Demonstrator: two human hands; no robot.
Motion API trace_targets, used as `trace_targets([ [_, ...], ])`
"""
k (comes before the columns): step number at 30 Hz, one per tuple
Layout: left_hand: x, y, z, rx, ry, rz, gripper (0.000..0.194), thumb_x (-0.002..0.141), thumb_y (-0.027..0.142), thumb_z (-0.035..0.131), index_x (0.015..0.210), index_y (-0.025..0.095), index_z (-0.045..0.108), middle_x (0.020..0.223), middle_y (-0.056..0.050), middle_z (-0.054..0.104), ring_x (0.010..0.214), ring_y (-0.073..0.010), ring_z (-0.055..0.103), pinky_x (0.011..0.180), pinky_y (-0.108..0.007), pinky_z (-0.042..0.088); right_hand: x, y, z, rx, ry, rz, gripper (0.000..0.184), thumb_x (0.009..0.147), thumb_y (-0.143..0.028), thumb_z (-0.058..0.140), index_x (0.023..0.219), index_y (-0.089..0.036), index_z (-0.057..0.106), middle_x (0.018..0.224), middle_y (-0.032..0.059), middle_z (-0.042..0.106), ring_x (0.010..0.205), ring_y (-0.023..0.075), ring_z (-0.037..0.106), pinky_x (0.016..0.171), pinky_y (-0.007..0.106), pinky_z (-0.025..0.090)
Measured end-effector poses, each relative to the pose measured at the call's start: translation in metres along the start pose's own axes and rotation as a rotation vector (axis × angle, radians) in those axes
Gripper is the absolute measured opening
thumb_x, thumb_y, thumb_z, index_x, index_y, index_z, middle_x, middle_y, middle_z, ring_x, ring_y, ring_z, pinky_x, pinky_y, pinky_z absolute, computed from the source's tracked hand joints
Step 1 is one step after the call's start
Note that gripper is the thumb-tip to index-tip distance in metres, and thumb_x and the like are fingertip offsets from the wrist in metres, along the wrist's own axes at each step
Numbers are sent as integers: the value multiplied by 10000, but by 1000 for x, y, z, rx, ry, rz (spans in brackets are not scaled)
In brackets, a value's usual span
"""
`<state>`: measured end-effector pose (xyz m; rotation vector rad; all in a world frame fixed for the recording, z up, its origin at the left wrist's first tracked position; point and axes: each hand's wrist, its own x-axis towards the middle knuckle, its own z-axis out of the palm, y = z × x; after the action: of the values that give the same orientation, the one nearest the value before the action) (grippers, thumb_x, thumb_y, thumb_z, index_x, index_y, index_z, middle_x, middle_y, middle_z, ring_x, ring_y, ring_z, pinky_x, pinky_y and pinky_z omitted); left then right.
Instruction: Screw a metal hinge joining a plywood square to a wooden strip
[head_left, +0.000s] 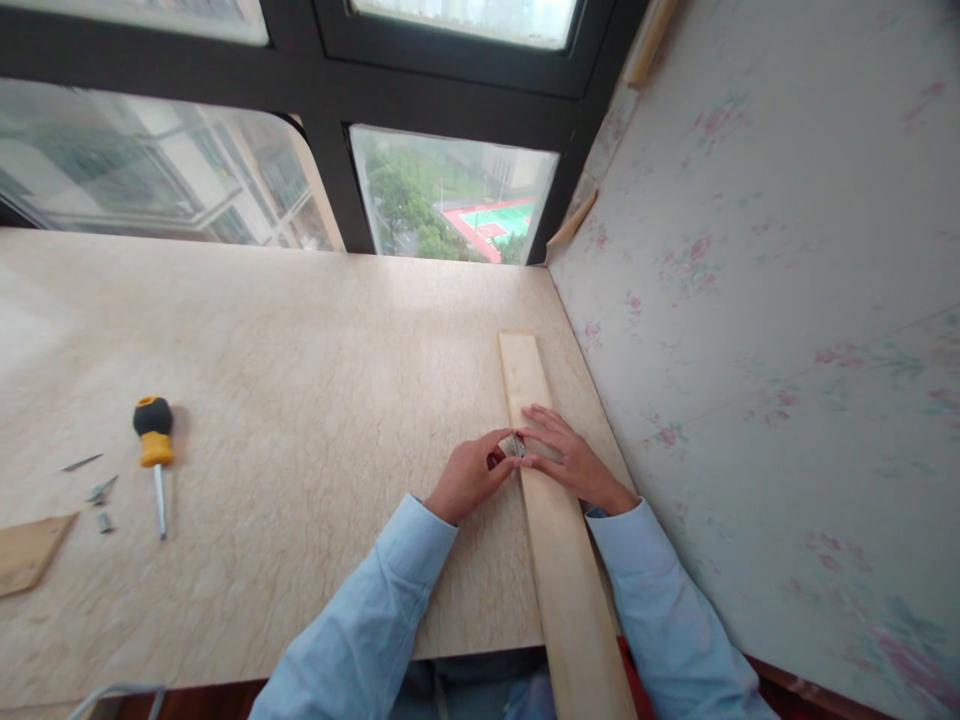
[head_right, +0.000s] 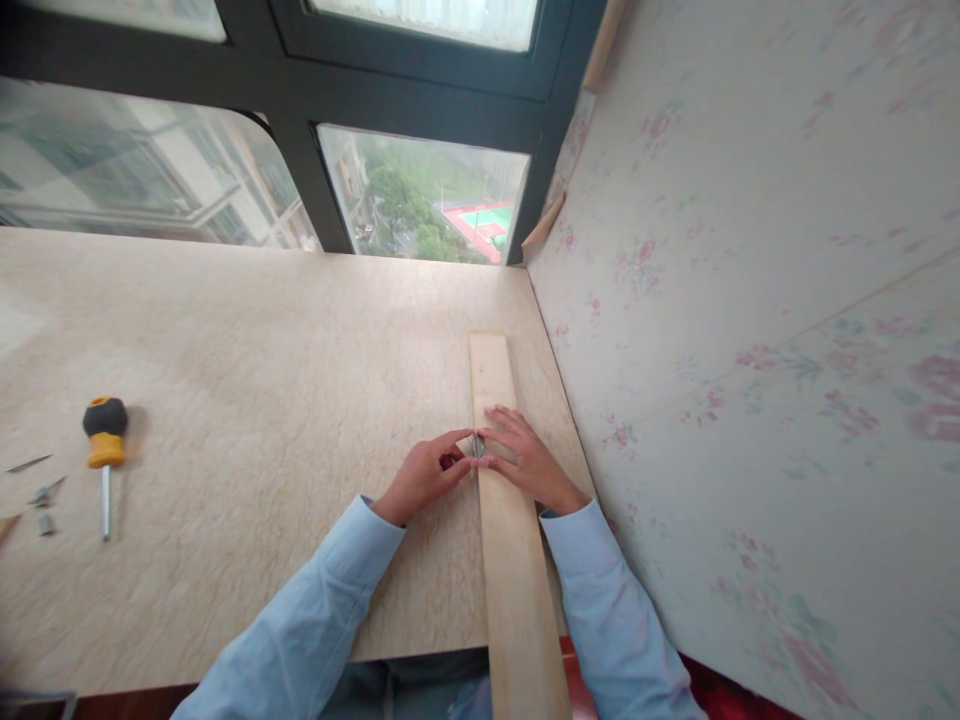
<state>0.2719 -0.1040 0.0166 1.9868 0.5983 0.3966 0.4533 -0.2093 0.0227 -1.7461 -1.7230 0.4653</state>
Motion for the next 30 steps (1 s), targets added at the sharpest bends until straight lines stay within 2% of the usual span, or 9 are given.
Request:
trace_targets([
  [12, 0, 0, -1, -17, 0, -6, 417, 841, 276, 606, 1247, 186, 611, 764, -25, 718, 666, -148, 646, 638, -235, 482, 0, 0, -1, 21, 11, -1, 451, 847, -461, 644, 1252, -265, 620, 1444, 94, 484, 1390, 254, 365, 1160, 532, 275],
  [20, -1, -7, 2, -87, 7, -23, 449, 828, 294, 623, 1254, 160, 590, 795, -42, 721, 662, -145, 648, 635, -242, 507, 1, -1, -2, 49, 23, -21, 467, 838, -450, 659, 1265, -267, 611, 1427, 86, 505, 1382, 261, 378, 1152, 535, 289],
  [27, -8, -8, 5, -217, 62, -52, 445, 815, 307, 640, 1219, 126, 606, 744, -36, 700, 616, -130, 629, 618, -238, 504, -2, 4, -2, 93, 52, 35, 435, 844, -472, 635, 1222, -257, 638, 1406, 82, 530, 1351, 258, 427, 1139, 519, 320],
  [30, -16, -11, 5, -251, 118, -52, 409, 811, 259, 622, 1197, 122, 615, 742, -35, 699, 615, -128, 631, 634, -244, 507, -2, 5, -4, 127, 64, 79, 415, 848, -491, 614, 1193, -263, 653, 1393, 78, 544, 1307, 263, 485, 1113, 509, 366],
])
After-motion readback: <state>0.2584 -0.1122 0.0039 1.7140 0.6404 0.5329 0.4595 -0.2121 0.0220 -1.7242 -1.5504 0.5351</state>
